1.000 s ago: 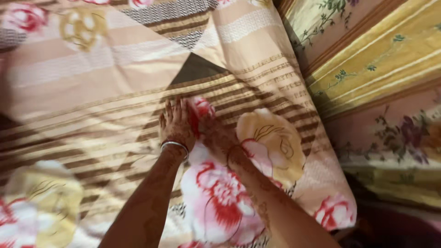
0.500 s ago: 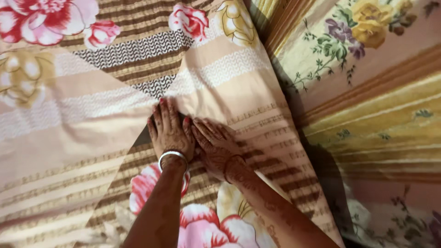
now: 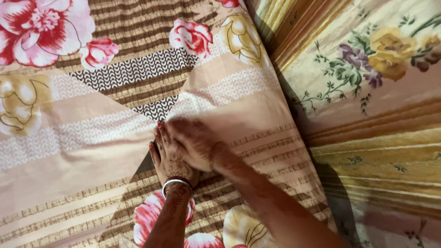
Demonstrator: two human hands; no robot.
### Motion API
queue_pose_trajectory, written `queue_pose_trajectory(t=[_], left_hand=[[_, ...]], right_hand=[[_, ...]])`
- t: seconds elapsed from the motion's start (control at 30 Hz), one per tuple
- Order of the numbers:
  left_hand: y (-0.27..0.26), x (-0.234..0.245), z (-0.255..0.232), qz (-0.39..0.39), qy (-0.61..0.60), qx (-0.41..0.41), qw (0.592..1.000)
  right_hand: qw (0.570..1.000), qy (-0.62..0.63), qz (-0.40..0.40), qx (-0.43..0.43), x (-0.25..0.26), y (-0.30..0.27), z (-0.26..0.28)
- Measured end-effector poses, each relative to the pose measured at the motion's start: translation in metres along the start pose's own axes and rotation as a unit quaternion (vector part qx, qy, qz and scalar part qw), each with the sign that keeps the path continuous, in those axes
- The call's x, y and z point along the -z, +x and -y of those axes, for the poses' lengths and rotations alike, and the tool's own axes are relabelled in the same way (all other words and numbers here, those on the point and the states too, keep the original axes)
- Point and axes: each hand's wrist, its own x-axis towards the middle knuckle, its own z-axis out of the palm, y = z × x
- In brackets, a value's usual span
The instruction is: The person folds a floral-patterned cloth and places it on a bed. They then smooth and tuck the bedsheet around the mattress, ensuring it is tight and neat. The person adjusts the corners and edges of the sheet to complete the bed-making process.
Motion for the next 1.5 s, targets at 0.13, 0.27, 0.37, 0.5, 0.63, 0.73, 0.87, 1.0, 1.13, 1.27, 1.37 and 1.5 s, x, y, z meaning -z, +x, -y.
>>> queue_pose_trajectory(t=[0.13,0.27,0.37,0.5,0.63,0.73,0.87,1.0,1.13,1.27,1.37,1.5], left_hand=[[-0.002,0.001,0.000,-0.008,-0.022,-0.002,1.000],[-0.001,0.000,0.000,-0.023,-0.057,-0.007,0.998],[-0.002,-0.001,-0.001,-0.023,-0.044,-0.004,0.999],[-0.002,-0.002,0.001,-0.008,-0.034,-0.005,0.999],[-0.001,-0.003,0.000,0.000,-0.027,0.002,1.000],[-0.001,-0.001,0.000,0.009,-0.037,0.008,0.999],[-0.001,-0.002,-0.002,0.017,-0.017,0.007,1.000],[-0.001,-0.006,0.000,0.006,-0.019,0.003,1.000],[-0.003,-0.009,0.000,-0.001,-0.023,-0.008,1.000],[-0.005,-0.012,0.002,-0.009,-0.020,-0.020,1.000],[-0.010,-0.011,0.006,0.007,-0.065,-0.023,0.998],[-0.023,0.002,0.006,0.013,-0.099,-0.069,0.993]], right_hand=[[0.999,0.006,0.025,0.029,0.005,0.017,-0.011],[0.979,-0.034,-0.076,-0.187,0.027,0.017,-0.081],[0.959,-0.052,-0.104,-0.258,0.034,-0.002,-0.085],[0.996,0.022,-0.016,-0.090,0.018,-0.017,0.002],[0.985,0.100,-0.002,-0.140,0.021,-0.034,0.014],[0.944,0.105,-0.041,-0.309,0.025,-0.065,-0.044],[0.902,-0.059,-0.161,-0.397,0.041,-0.111,-0.097],[0.878,-0.255,0.249,-0.319,0.045,-0.115,-0.071],[0.961,-0.090,-0.017,-0.262,0.026,-0.123,0.016],[0.952,-0.049,0.145,-0.264,0.012,-0.160,0.031],[0.924,-0.016,-0.040,-0.379,0.009,-0.212,-0.020],[0.866,-0.058,-0.102,-0.486,0.022,-0.268,-0.022]])
